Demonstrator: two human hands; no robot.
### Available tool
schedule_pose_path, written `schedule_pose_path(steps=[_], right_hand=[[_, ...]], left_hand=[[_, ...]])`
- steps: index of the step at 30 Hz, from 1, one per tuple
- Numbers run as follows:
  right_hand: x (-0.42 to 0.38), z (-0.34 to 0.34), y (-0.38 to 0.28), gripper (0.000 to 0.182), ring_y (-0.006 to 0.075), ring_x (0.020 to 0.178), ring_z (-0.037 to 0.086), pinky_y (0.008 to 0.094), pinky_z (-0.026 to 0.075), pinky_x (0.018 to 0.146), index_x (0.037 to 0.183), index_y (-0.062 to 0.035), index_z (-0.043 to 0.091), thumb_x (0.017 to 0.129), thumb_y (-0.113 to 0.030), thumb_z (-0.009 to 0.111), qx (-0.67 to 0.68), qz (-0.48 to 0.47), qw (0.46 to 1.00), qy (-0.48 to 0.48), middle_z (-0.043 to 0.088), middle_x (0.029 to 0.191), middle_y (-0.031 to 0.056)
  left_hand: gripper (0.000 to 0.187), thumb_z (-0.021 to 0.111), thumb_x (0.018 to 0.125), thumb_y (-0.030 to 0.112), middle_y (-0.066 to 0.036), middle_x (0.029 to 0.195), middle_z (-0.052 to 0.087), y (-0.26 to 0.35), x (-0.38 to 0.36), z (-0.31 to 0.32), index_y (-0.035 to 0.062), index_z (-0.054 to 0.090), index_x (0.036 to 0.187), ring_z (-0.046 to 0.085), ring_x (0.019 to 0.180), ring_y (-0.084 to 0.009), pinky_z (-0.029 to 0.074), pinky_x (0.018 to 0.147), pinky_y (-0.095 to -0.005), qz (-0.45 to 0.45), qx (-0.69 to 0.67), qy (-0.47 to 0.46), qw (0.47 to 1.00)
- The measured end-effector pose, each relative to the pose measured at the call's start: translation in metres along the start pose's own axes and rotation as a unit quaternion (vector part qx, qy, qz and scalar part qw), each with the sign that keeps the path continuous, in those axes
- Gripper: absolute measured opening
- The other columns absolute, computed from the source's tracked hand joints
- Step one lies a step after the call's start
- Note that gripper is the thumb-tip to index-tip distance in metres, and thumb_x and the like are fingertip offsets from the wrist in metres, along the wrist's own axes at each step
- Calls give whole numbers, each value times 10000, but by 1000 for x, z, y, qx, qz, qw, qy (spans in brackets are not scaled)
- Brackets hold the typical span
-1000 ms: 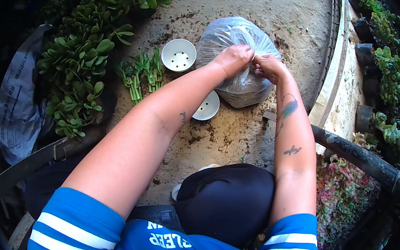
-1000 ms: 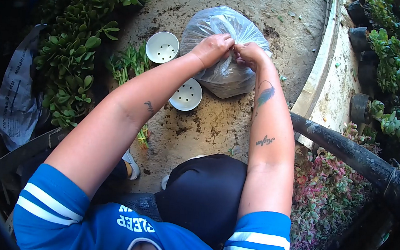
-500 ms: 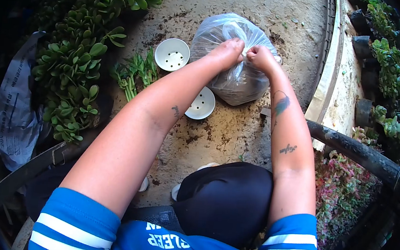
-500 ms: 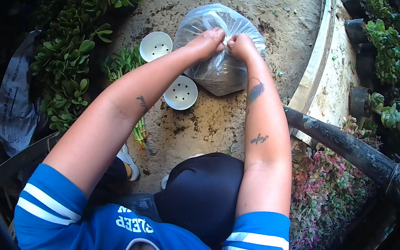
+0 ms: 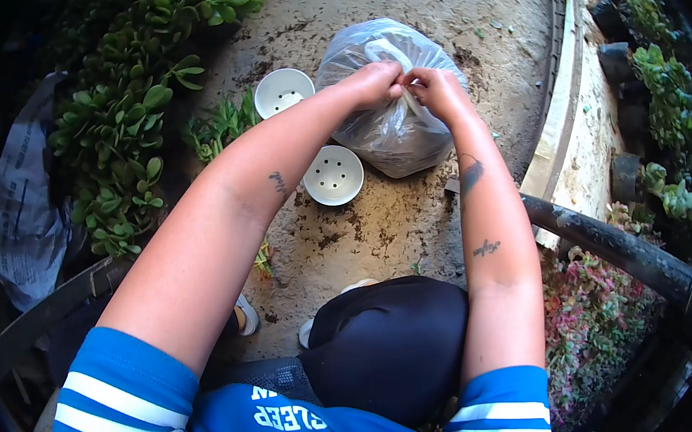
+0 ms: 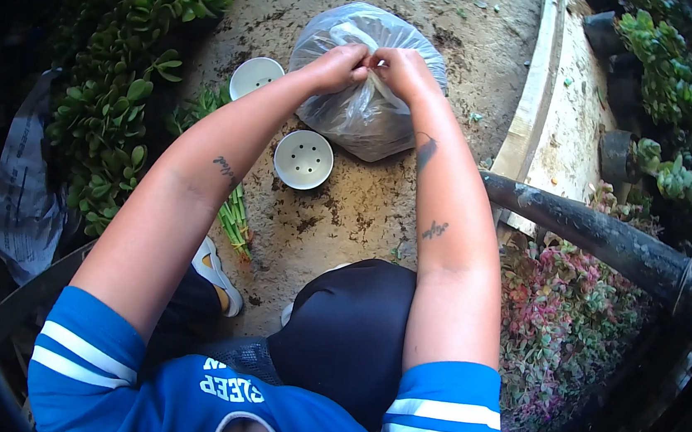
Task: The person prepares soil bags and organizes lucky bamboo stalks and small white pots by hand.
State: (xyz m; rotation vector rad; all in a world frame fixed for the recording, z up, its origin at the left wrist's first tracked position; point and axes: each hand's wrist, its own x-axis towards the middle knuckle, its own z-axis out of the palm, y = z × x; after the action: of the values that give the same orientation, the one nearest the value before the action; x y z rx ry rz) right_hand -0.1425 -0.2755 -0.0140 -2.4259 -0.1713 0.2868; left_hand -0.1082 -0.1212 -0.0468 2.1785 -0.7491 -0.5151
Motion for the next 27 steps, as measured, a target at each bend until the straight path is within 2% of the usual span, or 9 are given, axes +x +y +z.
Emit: schedule_pose_path(steps=[4, 8, 13, 15, 19, 21, 22, 25, 27], right_hand=[[4, 5, 6, 124, 293, 785, 586, 351, 459, 706, 824, -118, 631, 712, -143, 585, -60, -27, 997, -30, 611, 786, 137], [0, 6, 4, 171, 258, 759, 587, 338, 454, 686, 836, -90, 600, 682, -95, 527, -69, -17, 995, -68, 604, 719, 79], [-6, 20, 13, 127, 271, 719, 565, 350, 441, 646, 789, -67, 528, 663, -59, 530, -105, -128, 986, 27, 560, 712, 91], [-9, 14, 4, 138, 280, 847, 567, 362, 448, 717, 797, -57, 552, 660, -66, 547, -99, -66, 993, -12, 586, 844, 112], [-8, 1, -3, 133, 269, 830, 573, 356, 449, 712, 808, -67, 559, 676, -72, 536, -72, -39, 996, -21, 586, 828, 108], [-12, -11, -11, 134, 263, 808, 578, 349, 449, 708, 825, -77, 565, 698, -85, 523, 13, 37, 998, -49, 588, 806, 103], [-6, -1, 6, 144, 259, 822, 574, 355, 451, 717, 842, -86, 569, 707, -109, 523, -50, -48, 997, -17, 592, 791, 81], [-7, 2, 10, 163, 251, 865, 563, 366, 448, 738, 868, -110, 577, 709, -133, 551, -134, -98, 985, 37, 604, 825, 56], [-8, -3, 4, 173, 250, 884, 556, 369, 446, 748, 879, -127, 579, 706, -141, 567, -117, -65, 991, 24, 606, 854, 46]], left_hand=[[162, 527, 704, 100, -176, 822, 560, -4, 4, 3, 6, 508, 834, 548, 811, -304, 420, 726, -357, 28, 30, -7, 999], [194, 542, 698, 103, -182, 831, 572, -12, 8, 5, 2, 520, 861, 557, 814, -301, 424, 713, -357, 42, 22, -23, 999], [170, 560, 712, 96, -165, 814, 587, -6, 7, 0, -9, 532, 844, 572, 750, -269, 432, 689, -331, 7, 62, -39, 997], [188, 583, 706, 128, -178, 842, 589, -6, 4, -1, 9, 551, 848, 569, 820, -300, 434, 714, -356, -35, 3, -33, 999], [181, 590, 704, 115, -150, 866, 574, 10, -2, -4, 28, 555, 859, 563, 817, -294, 437, 707, -351, -18, 21, 13, 1000], [189, 590, 700, 143, -141, 880, 564, 10, -3, -1, 33, 551, 848, 553, 833, -302, 434, 723, -365, -5, 39, 25, 999], [189, 588, 698, 156, -140, 880, 565, 11, -1, -1, 35, 548, 838, 549, 839, -307, 432, 731, -372, 5, 58, 30, 998], [184, 573, 698, 174, -152, 878, 563, 12, 3, 5, 30, 537, 808, 544, 847, -321, 428, 744, -395, 9, 105, 34, 994], [176, 568, 696, 159, -168, 856, 563, 11, 6, 11, 19, 534, 799, 552, 832, -313, 429, 731, -385, 0, 83, 78, 993]])
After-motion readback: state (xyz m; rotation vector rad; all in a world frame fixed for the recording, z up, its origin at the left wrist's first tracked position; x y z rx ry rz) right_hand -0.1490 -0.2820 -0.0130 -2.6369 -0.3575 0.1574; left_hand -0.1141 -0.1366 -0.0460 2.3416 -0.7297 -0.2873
